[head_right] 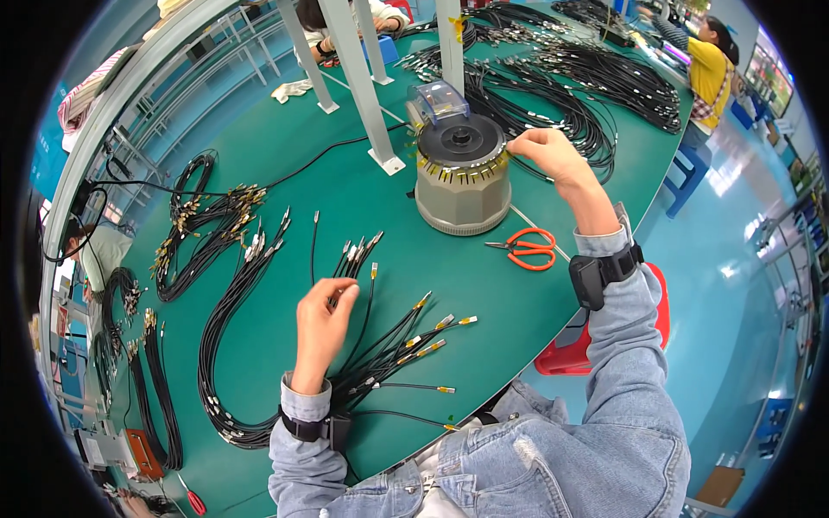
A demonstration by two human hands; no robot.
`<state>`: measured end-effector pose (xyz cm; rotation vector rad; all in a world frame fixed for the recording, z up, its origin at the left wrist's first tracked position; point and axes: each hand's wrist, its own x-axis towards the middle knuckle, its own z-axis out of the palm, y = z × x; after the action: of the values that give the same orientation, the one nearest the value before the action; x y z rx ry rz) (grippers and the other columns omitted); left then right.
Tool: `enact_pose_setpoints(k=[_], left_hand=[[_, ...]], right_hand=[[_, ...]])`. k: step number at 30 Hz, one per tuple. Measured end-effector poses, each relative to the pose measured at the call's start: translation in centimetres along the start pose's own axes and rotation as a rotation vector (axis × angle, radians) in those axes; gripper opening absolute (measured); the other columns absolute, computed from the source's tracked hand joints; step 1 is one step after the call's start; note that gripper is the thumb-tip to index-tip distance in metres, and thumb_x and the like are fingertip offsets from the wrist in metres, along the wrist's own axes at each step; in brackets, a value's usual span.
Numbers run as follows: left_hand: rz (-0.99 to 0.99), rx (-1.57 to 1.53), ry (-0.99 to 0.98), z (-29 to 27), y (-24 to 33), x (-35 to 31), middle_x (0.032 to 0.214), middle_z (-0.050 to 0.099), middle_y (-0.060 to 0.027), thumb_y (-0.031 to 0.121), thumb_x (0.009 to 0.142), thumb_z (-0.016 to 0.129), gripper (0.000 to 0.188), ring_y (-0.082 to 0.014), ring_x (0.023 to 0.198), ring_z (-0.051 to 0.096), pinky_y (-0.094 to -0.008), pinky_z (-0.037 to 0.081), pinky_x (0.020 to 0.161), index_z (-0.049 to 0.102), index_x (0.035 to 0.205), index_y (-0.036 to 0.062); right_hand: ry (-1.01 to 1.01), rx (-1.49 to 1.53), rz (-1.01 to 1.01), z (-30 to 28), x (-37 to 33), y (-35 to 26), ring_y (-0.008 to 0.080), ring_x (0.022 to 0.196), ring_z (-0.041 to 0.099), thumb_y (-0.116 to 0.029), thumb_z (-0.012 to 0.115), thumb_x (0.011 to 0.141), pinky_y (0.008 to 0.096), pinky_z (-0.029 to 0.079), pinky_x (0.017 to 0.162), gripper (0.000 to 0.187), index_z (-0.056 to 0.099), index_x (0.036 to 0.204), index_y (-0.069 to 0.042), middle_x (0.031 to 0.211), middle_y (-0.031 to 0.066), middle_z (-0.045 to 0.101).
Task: The person picks up a yellow component from a dispenser, presses it onto the end of a black cable, and trims it with orange shears. This process is repeated for multiple cables at a workstation.
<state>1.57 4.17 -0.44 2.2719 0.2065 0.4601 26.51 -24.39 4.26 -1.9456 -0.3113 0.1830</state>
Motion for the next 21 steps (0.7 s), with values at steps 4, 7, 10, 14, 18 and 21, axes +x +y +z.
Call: enact_pose_setpoints(k=[4,7,10,14,18,21], left_hand=[[0.032,0.212,0.096,-0.5,-2.1,0.3,0.081,0.061,-0.0087,0.011,0.077,0.066,0.011,-0.0236,0.074,0.058,-0.0341,0.046,0.064,0.064,0.083,0.0031],[0.080,0.374,0.105,-0.4,-3.6,0.3,0.079,0.060,-0.0076,0.010,0.075,0.067,0.011,-0.0228,0.074,0.058,-0.0331,0.046,0.064,0.063,0.083,0.0035],[0.050,0.449,0.025,0.0,-3.2,0.1,0.080,0.059,-0.0075,0.010,0.071,0.070,0.016,-0.0246,0.080,0.057,-0.0354,0.046,0.067,0.060,0.081,0.0046],[0.039,0.470,0.043,0.7,-4.4,0.1,0.081,0.056,-0.0102,0.009,0.069,0.072,0.021,-0.0287,0.078,0.058,-0.0377,0.047,0.062,0.056,0.082,0.0039],[-0.032,0.452,0.014,0.6,-4.7,-0.3,0.082,0.056,-0.0110,0.010,0.068,0.072,0.024,-0.0301,0.074,0.059,-0.0389,0.048,0.061,0.054,0.082,0.0041],[-0.044,0.477,0.032,0.4,-4.3,-0.6,0.081,0.057,-0.0102,0.010,0.069,0.072,0.022,-0.0290,0.071,0.059,-0.0379,0.047,0.059,0.056,0.082,0.0040]], right_hand=[[-0.005,0.034,0.016,0.1,-0.2,-0.4,0.0063,0.077,0.049,-0.027,0.063,0.080,0.0238,0.034,0.070,0.020,0.064,0.084,-0.007,0.081,-0.0030,0.059],[-0.011,0.151,-0.008,0.3,-0.1,-0.6,0.0062,0.076,0.049,-0.023,0.062,0.081,0.0232,0.034,0.068,0.016,0.063,0.084,-0.007,0.081,-0.0037,0.058],[-0.039,0.369,-0.072,0.1,-1.1,-1.8,0.0063,0.077,0.049,-0.020,0.061,0.082,0.0232,0.034,0.069,0.013,0.062,0.084,-0.008,0.080,-0.0040,0.058],[-0.088,0.535,-0.214,3.7,-3.8,-4.0,0.0066,0.080,0.049,-0.015,0.058,0.084,0.0232,0.036,0.070,0.009,0.060,0.086,-0.006,0.083,-0.0025,0.057],[-0.293,0.662,-0.225,8.5,-6.6,-4.6,0.0091,0.083,0.050,-0.012,0.058,0.084,0.0251,0.039,0.077,0.010,0.057,0.085,-0.002,0.090,0.0025,0.056],[-0.399,0.696,-0.165,11.6,-8.1,-4.5,0.0098,0.083,0.050,-0.010,0.058,0.083,0.0251,0.039,0.077,0.009,0.057,0.083,-0.001,0.091,0.0032,0.056]])
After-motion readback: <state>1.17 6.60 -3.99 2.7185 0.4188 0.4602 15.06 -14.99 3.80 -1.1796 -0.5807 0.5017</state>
